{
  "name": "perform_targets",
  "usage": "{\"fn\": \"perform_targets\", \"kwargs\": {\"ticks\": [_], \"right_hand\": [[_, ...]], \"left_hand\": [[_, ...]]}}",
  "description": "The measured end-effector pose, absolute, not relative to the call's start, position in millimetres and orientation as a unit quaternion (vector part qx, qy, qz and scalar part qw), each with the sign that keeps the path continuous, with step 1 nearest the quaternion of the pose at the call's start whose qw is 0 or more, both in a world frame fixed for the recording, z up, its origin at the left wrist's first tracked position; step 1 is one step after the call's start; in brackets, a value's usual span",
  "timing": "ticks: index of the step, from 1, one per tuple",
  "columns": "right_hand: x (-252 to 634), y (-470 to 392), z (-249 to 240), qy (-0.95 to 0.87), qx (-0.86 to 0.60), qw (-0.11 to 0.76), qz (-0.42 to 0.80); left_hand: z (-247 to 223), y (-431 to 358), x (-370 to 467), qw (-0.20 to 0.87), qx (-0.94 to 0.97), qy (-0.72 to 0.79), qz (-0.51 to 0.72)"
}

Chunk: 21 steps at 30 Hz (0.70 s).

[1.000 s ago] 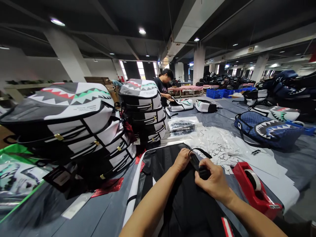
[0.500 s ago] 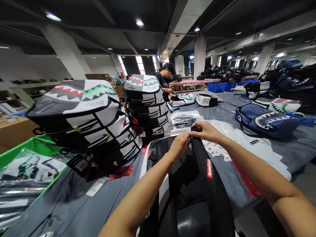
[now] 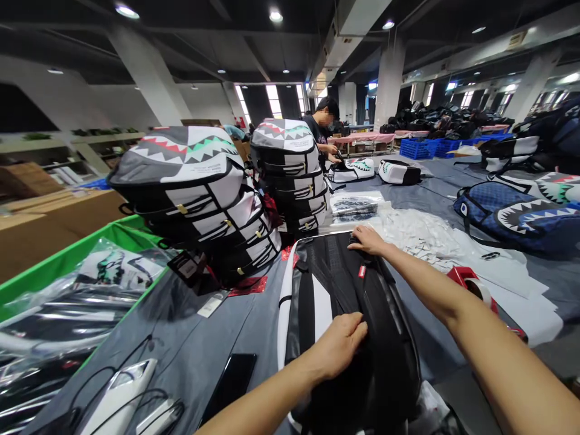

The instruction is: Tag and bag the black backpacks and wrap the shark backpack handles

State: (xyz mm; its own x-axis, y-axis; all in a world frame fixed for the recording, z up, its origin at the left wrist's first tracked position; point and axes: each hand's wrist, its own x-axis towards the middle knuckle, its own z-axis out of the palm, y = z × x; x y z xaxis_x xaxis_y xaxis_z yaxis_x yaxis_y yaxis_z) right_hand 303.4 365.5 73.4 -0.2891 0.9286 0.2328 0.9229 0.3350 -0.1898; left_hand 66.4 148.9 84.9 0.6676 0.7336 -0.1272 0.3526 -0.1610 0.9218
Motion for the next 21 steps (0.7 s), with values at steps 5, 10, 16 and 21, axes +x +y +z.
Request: {"fn": "perform_targets", "kwargs": {"ticks": [5,10,16,21], "right_hand": [[300.8,383.1,45.0,-0.801,-0.570,0.180,0.037],[303.2,397.5,37.3,-0.827,-0.527,0.193,0.043],[298.8,385.4,10.7,-0.821,-0.463,0.334,-0.013],[285.4,354.5,-6.1,-0.796,-0.481,0.364,-0.043]], "left_hand": [[98.9,218.9,13.4,0.385,0.767,0.458,0.231],[61.6,355.1,-15.9,0.108,0.738,0.611,0.265],[25.5,408.1,15.4,0.076,0.795,0.537,0.271],[2.6,369.9,16.4,0.008,0.803,0.484,0.349]]}}
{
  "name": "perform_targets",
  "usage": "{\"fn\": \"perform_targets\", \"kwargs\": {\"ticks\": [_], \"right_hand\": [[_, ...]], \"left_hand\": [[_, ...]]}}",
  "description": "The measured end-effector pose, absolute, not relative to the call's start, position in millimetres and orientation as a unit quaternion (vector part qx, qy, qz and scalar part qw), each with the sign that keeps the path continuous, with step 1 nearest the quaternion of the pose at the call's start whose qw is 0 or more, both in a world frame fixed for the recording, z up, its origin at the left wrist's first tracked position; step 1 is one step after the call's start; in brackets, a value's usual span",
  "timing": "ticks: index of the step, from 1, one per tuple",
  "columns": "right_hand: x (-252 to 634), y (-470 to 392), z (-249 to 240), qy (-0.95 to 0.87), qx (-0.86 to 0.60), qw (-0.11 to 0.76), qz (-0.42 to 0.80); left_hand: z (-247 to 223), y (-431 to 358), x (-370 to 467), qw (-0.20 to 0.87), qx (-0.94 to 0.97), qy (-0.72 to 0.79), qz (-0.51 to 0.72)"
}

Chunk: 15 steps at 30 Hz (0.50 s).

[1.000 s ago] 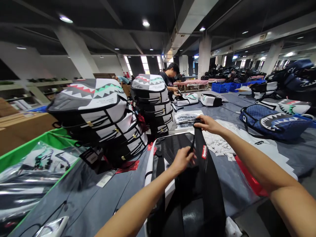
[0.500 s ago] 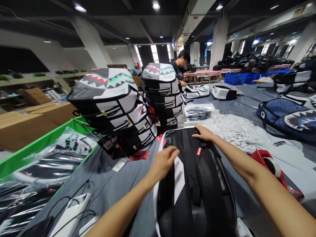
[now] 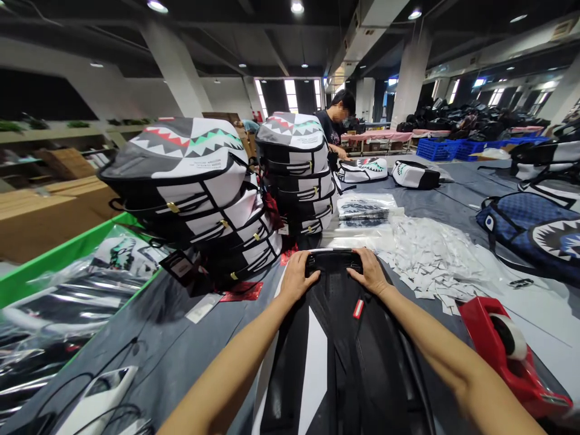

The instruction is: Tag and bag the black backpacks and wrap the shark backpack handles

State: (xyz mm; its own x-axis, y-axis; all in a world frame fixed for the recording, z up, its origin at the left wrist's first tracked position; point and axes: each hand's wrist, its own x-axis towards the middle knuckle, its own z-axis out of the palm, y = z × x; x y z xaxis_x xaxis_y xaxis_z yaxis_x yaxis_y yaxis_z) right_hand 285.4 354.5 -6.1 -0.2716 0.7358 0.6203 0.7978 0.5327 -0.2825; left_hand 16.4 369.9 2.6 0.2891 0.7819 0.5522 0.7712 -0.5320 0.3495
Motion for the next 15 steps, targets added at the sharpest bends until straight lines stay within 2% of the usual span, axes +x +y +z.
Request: {"fn": "perform_targets", "kwargs": {"ticks": [4,8,15], "right_hand": [[283.4,318.7,-12.2,-0.806,-0.500,0.315,-0.027],[290.3,294.4,-17.5,-0.826,-0.497,0.265,0.016],[285.8,328.0,-23.8,-0.832,-0.539,0.102,0.085]], "left_hand": [[-13.7,325.2,11.7,-0.030,0.790,0.502,0.349],[-20.3,301.3,7.1,-0.036,0.820,0.502,0.270],[-21.5,354.9,12.7,0.041,0.848,0.518,0.099]]}}
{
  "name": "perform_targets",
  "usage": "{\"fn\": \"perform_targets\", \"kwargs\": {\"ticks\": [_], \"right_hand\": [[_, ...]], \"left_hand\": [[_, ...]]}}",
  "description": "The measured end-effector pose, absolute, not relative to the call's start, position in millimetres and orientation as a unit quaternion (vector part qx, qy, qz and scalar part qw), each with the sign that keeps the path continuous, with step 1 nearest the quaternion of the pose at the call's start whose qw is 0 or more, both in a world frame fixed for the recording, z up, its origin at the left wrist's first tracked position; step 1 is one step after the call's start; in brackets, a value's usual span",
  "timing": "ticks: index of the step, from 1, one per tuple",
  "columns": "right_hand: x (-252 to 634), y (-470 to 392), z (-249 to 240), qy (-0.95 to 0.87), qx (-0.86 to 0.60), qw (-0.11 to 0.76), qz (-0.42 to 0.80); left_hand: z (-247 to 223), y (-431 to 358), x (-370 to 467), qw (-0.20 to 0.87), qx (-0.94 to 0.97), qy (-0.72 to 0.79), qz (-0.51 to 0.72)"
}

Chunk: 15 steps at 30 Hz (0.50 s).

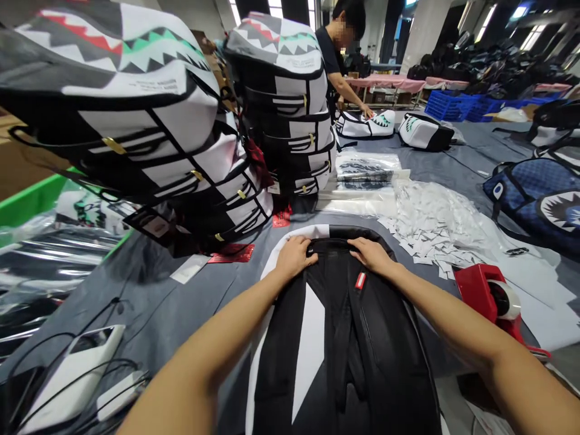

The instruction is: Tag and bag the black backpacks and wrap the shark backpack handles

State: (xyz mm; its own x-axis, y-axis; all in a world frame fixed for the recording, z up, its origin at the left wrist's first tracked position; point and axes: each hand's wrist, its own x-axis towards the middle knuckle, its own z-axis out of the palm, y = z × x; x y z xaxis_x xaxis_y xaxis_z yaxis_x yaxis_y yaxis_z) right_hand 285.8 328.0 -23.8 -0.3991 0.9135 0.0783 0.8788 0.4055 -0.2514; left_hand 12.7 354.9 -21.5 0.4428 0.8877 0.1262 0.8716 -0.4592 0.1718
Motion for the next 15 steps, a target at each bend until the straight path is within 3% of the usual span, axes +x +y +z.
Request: {"fn": "perform_targets", "kwargs": {"ticks": [3,7,15], "right_hand": [[277.0,357.1,-19.7,-0.812,-0.576,0.061,0.074],[263.1,378.5,-15.7,-0.795,-0.601,0.070,0.051],[261.7,354.9,-29.3,-0.757,-0.623,0.180,0.079]], "left_hand": [[-15.2,380.9,23.6,0.057,0.828,0.551,0.082],[-3.9,376.9,49.8,0.073,0.807,0.581,0.076],[-24.2,339.3,97.2,0.122,0.858,0.499,0.026]]}}
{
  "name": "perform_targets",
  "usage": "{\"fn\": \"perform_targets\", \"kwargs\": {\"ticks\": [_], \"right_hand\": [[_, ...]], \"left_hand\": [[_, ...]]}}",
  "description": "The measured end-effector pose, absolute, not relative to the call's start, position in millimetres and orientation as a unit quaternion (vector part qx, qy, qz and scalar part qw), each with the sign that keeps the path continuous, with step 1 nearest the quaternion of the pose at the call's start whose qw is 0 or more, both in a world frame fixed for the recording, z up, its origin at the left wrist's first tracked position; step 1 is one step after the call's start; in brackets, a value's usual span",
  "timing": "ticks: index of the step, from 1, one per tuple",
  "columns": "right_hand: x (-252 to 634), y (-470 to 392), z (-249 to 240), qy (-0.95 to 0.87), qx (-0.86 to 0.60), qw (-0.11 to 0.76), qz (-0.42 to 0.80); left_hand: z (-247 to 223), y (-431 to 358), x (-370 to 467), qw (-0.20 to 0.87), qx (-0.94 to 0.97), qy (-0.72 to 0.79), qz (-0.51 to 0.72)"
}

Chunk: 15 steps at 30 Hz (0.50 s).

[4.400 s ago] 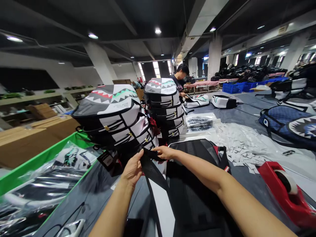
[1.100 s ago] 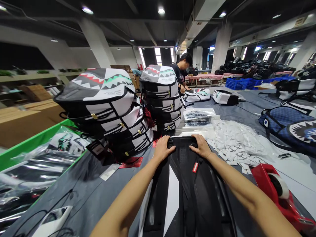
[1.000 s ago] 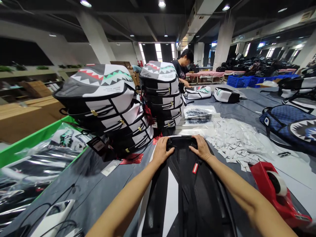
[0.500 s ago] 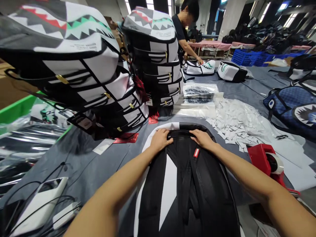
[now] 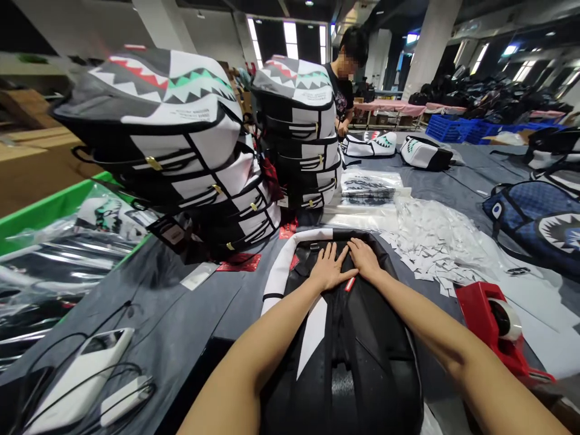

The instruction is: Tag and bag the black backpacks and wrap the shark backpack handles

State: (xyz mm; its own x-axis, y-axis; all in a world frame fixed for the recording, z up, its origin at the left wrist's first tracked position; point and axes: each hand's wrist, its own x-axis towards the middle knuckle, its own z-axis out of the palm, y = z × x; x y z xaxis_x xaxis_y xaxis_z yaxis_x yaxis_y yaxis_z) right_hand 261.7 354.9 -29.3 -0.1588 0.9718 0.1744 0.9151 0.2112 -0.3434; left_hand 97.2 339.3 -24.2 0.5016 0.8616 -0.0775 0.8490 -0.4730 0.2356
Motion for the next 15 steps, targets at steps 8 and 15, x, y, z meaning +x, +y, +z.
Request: {"fn": "perform_targets", "kwargs": {"ticks": [8,15], "right_hand": [[284.7,357.2,-35.5,-0.636,-0.657,0.319,0.250],[278.3,352.7,-34.0,-0.570,-0.634,0.387,0.351]], "left_hand": [[-36.0,337.9,92.6,0.085,0.861,0.496,0.076],[-36.3,334.4,92.8,0.089,0.860,0.492,0.096]]}}
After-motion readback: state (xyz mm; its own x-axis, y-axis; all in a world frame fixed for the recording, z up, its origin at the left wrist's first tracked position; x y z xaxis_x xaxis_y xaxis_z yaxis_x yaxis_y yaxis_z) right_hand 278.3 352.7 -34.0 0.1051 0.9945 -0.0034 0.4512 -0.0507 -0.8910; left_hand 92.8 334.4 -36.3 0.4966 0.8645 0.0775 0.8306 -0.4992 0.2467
